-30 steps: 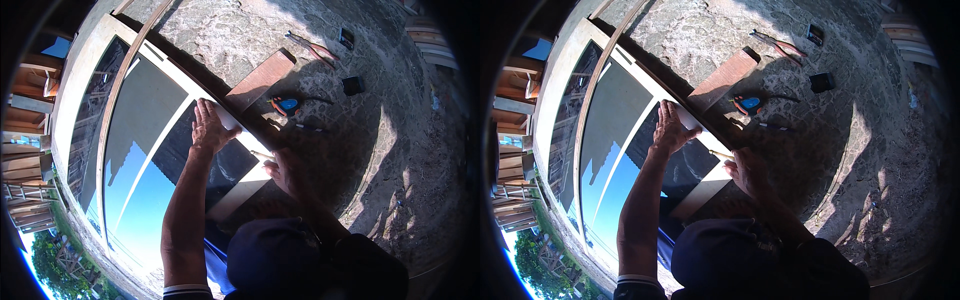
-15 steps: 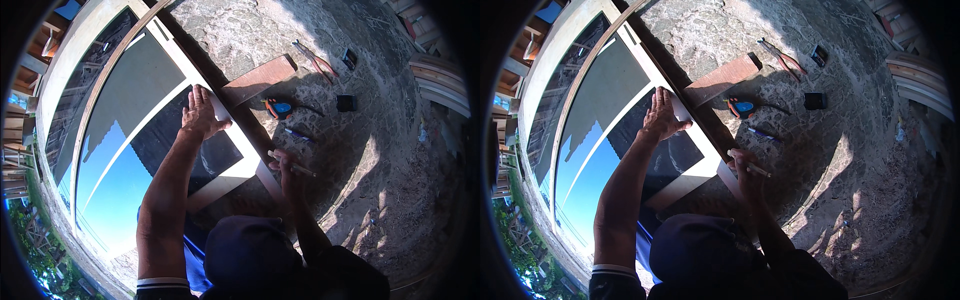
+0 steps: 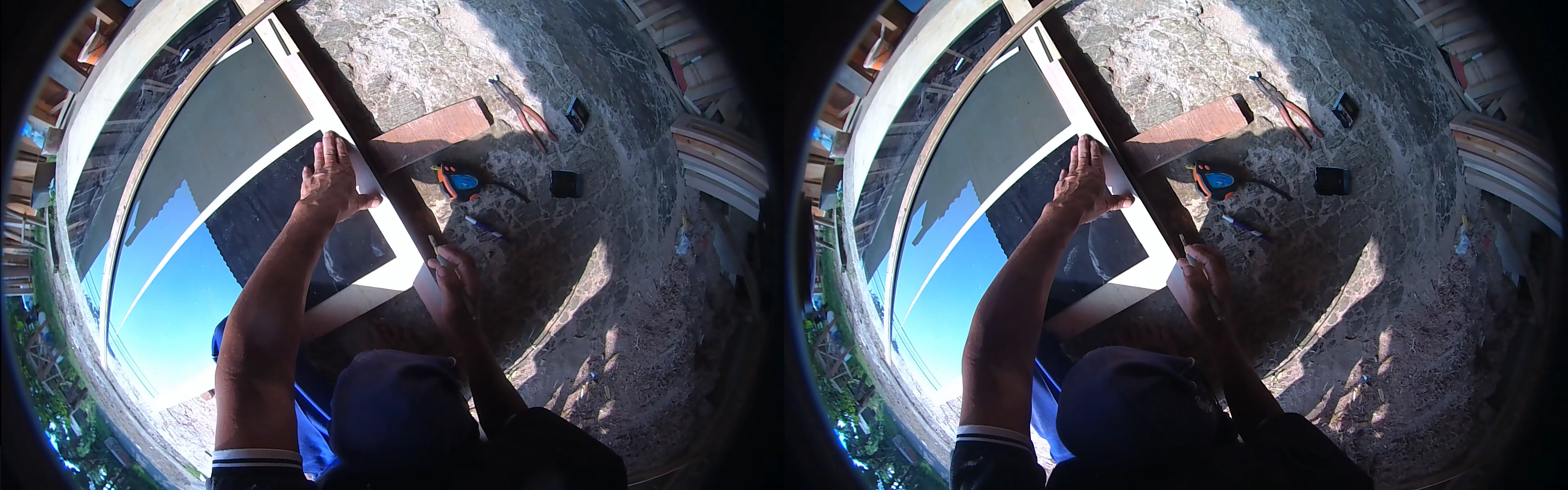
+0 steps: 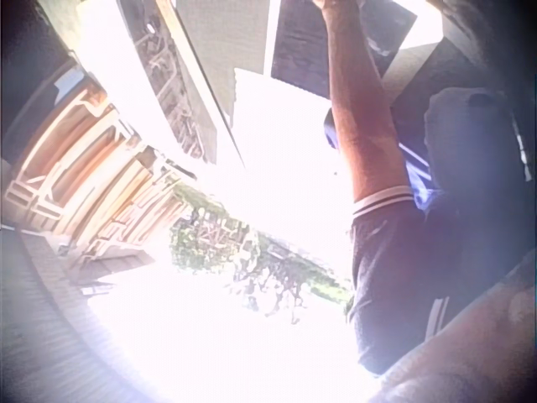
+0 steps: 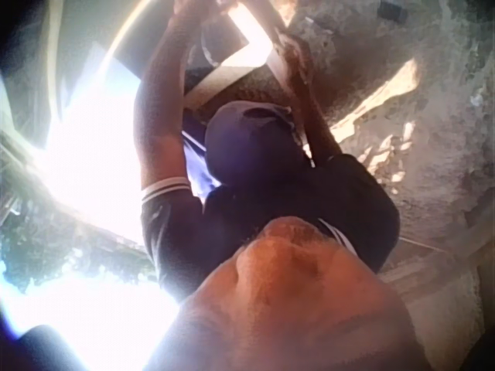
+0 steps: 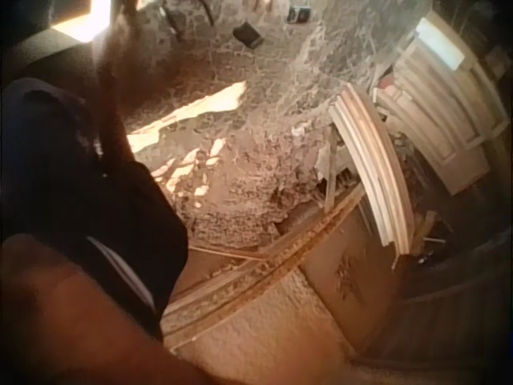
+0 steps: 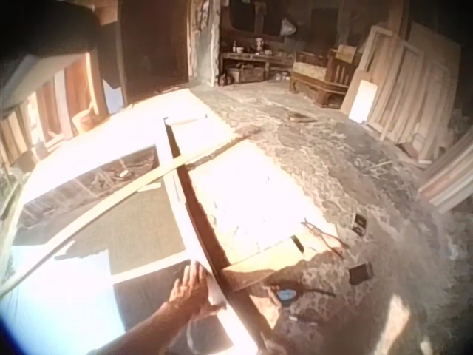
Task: The person assembles a window frame by positioning wooden strips along the edges of a large glass pane. They use a staple gun to secure the strips and a pencil to mark measurements. The person repeatedly adjusts the strips to ensure proper alignment.
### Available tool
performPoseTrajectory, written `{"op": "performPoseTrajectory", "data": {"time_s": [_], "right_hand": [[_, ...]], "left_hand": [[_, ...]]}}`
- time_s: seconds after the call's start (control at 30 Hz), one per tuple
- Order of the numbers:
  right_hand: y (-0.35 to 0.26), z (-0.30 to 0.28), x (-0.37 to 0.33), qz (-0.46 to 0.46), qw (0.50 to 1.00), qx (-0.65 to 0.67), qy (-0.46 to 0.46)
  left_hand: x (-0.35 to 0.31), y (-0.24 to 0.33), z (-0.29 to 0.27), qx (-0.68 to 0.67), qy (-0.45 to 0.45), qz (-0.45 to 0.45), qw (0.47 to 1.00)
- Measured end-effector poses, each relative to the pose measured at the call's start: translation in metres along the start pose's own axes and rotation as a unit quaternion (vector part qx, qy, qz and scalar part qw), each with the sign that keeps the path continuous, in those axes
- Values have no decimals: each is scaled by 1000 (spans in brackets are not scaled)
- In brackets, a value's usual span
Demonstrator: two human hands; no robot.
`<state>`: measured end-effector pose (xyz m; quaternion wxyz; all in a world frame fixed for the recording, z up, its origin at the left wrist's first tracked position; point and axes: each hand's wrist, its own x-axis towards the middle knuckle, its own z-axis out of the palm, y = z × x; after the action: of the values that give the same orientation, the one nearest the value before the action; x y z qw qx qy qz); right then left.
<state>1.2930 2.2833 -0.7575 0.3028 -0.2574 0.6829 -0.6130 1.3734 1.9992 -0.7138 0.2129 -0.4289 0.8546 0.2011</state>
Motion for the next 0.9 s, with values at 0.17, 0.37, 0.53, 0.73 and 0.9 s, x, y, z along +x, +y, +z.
{"op": "performPoseTrajectory", "data": {"time_s": [0.17,0.37,0.53,0.73,0.9], "right_hand": [[17,1,-2,-61,997,-44,-18],[8,2,-1,-114,986,-112,-51],[-4,4,6,-156,971,-163,-73],[-9,7,10,-102,969,-207,-92],[-3,8,18,-177,952,-241,-72]], "left_hand": [[1,0,0,5,-5,-2,1000],[0,0,0,0,-2,1,1000],[1,-2,1,6,3,3,1000],[1,-3,4,8,14,3,1000],[1,-4,6,13,31,8,999]]}}
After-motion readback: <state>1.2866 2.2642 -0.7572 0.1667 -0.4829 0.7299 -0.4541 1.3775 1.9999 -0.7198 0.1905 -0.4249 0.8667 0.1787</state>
